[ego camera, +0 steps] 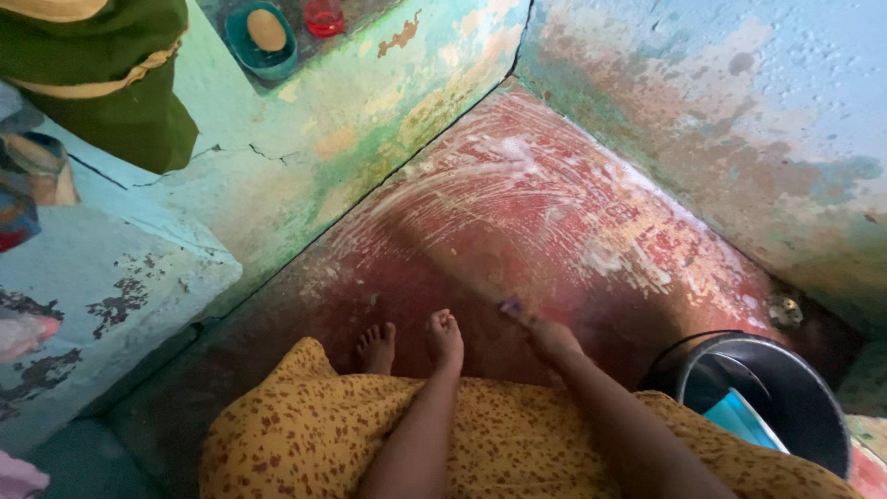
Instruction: The person scrubs a red-painted floor with a traditional broom, repeatedly dipping it into a bucket of water. They pour liquid from a bottle onto the floor and continue scrubbing.
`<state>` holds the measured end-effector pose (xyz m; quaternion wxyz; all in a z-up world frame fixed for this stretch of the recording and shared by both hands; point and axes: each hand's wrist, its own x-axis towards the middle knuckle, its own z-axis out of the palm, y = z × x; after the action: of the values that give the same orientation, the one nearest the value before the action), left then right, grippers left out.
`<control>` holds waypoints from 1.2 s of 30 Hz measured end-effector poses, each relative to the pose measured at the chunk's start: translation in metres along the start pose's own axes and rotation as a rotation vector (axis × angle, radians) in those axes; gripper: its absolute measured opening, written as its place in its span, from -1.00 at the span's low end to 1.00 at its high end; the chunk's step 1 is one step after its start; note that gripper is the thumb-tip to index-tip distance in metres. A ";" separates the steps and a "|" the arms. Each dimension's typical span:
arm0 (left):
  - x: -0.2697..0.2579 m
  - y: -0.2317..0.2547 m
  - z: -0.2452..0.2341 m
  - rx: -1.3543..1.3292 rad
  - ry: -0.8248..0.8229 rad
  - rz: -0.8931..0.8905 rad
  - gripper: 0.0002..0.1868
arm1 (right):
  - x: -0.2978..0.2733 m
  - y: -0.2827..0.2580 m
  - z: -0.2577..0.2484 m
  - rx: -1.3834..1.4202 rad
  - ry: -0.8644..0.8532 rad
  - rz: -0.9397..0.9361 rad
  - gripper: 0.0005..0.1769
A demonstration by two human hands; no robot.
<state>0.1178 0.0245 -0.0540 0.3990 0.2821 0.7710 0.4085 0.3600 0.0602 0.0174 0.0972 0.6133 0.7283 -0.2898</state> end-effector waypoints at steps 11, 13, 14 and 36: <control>0.010 -0.008 -0.011 -0.009 -0.074 -0.077 -0.67 | 0.051 0.034 -0.028 0.100 0.234 0.252 -0.15; 0.015 -0.009 -0.007 -0.034 0.002 0.019 -0.68 | 0.056 0.028 -0.022 0.052 0.242 0.304 -0.42; 0.016 -0.011 -0.004 -0.046 0.041 0.064 -0.68 | 0.054 0.025 -0.015 0.025 0.244 0.329 -0.46; 0.024 -0.033 0.057 -0.440 -0.114 0.094 -0.71 | 0.095 0.002 -0.003 -0.100 0.074 0.082 -0.10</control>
<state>0.1497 0.0496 -0.1112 0.4741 0.2466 0.6255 0.5685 0.3410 0.1417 -0.0280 0.1124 0.6472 0.7193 -0.2262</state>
